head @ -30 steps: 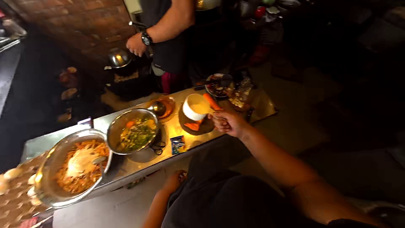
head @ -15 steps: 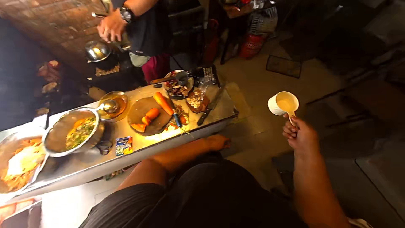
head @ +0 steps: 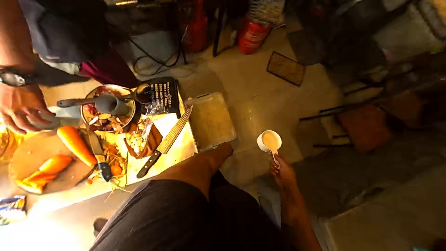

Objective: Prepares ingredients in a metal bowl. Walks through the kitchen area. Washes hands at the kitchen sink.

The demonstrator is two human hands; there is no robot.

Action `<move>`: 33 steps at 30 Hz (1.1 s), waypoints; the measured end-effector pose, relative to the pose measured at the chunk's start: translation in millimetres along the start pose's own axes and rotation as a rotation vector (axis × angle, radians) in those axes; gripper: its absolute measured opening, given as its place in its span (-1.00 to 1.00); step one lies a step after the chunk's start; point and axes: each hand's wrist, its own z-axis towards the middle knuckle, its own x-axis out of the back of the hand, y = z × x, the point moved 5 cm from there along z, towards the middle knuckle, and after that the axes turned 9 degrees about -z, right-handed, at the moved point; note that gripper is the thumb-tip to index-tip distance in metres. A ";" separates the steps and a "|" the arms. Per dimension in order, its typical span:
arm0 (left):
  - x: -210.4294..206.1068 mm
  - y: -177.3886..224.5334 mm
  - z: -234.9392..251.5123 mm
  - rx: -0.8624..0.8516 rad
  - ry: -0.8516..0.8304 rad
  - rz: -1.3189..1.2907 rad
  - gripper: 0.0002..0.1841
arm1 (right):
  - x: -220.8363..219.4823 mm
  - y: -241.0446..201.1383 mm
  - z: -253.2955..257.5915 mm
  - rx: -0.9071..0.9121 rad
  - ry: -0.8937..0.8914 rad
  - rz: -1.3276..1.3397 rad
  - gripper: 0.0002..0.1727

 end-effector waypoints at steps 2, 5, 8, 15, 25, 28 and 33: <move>5.8 5.6 31.7 0.074 -0.007 0.024 -0.63 | 9.0 -9.3 32.6 0.001 -0.033 -0.041 -0.61; 18.3 3.5 75.8 0.172 -0.023 0.032 -0.63 | 13.3 -16.6 73.8 0.018 -0.061 -0.058 -0.61; 29.0 -2.0 123.7 0.119 -0.002 0.041 -0.52 | 14.9 -22.6 115.9 -0.052 -0.021 -0.062 -0.60; 44.5 3.8 217.0 -0.071 -0.067 0.473 -0.64 | 16.5 11.5 230.5 -0.132 -0.133 -0.058 -0.49; 34.7 -15.5 334.1 0.061 -0.175 0.621 -0.59 | 18.9 25.9 324.5 -0.157 -0.233 -0.245 -0.50; 49.1 -0.2 313.0 -0.012 -0.140 0.527 -0.64 | 14.3 27.9 342.0 -0.164 -0.228 -0.368 -0.51; 67.0 3.1 247.5 -0.202 0.058 0.377 -0.66 | -26.9 33.7 360.8 -0.101 -0.362 -0.847 -0.49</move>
